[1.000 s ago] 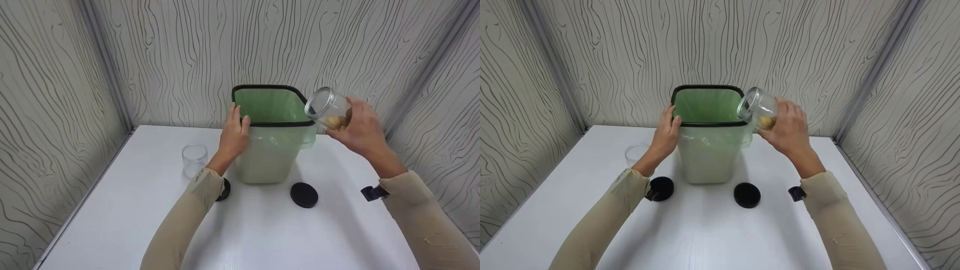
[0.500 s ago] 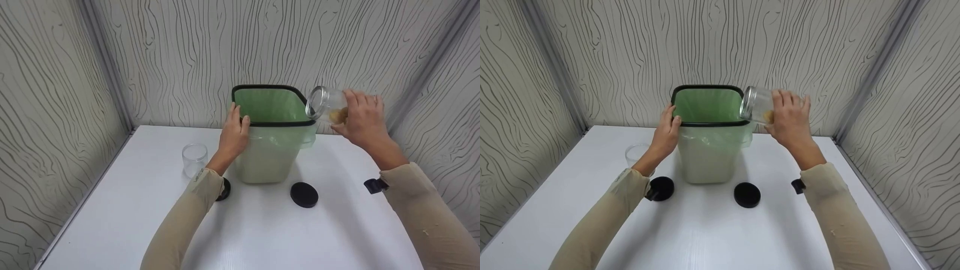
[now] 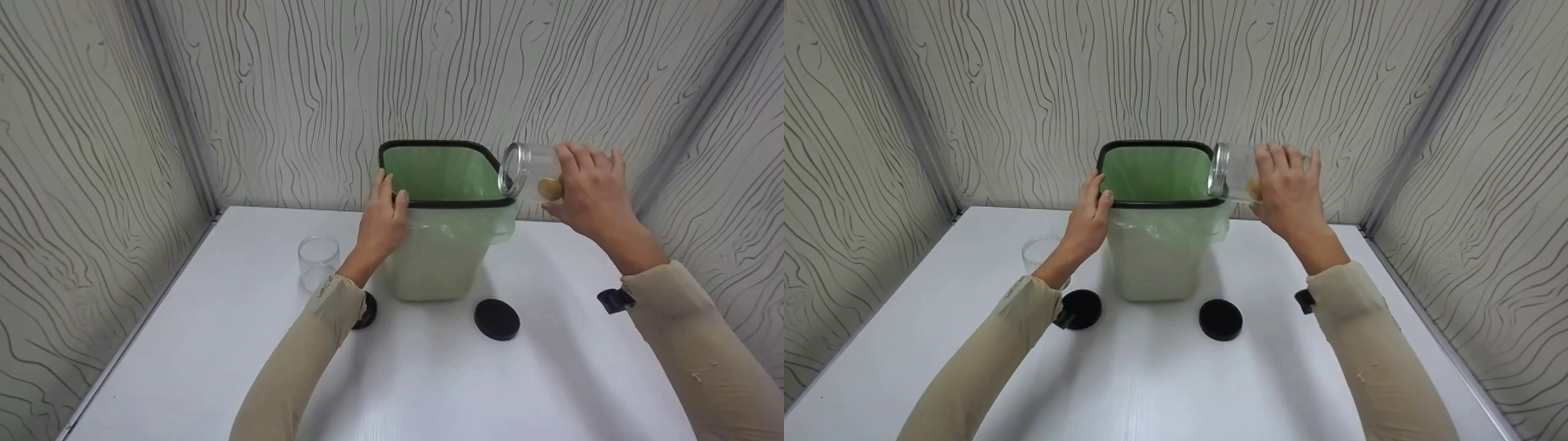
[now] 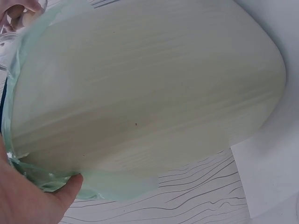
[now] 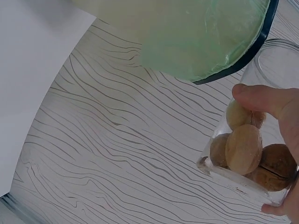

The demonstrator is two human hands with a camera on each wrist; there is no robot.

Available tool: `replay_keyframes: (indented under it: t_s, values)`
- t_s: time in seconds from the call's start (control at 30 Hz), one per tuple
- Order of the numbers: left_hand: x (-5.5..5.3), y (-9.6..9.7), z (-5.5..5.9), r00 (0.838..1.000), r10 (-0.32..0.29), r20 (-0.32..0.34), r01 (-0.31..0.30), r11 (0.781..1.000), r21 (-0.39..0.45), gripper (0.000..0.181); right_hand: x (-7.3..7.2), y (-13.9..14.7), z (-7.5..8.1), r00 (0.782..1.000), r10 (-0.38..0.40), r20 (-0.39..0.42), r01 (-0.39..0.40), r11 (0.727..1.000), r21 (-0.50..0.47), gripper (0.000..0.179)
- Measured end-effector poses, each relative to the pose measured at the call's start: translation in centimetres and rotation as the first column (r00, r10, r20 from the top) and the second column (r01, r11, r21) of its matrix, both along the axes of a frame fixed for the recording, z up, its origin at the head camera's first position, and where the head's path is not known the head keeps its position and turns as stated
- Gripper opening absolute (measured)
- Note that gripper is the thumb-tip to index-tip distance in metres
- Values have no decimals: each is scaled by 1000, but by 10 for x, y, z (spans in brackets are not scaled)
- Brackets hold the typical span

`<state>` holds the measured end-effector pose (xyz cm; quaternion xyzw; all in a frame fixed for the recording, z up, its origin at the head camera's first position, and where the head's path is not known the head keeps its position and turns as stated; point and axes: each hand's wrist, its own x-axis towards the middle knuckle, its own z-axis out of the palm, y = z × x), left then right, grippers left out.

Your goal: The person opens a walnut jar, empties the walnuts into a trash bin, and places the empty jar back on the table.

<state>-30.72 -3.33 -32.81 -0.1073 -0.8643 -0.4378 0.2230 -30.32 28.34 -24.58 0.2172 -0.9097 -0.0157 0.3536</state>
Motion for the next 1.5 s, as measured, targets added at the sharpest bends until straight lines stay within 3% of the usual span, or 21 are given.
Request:
replay_keyframes:
  t_s: [0.57, 0.87, 1.03, 1.27, 1.5]
  values:
    - [0, 1, -2, 1000, -6, 17, 6, 1000, 4, 55, 2, -6, 8, 999, -17, -30, 21, 991, 129, 98]
    - [0, 1, -3, 1000, -7, 11, 7, 1000, 8, 55, -2, -10, 11, 995, 28, -92, -11, 983, 184, 96]
    - [0, 0, -2, 1000, -20, 8, 20, 1000, 3, 56, 0, -15, 16, 991, 36, -130, -1, 966, 259, 95]
    - [-1, 0, -2, 1000, -6, -2, 6, 1000, 8, 55, 2, -25, 26, 977, 81, -195, -10, 940, 342, 76]
    - [-2, 0, -2, 1000, 5, 3, -5, 1000, -2, 55, 5, -34, 31, 975, 71, -212, 28, 903, 430, 84]
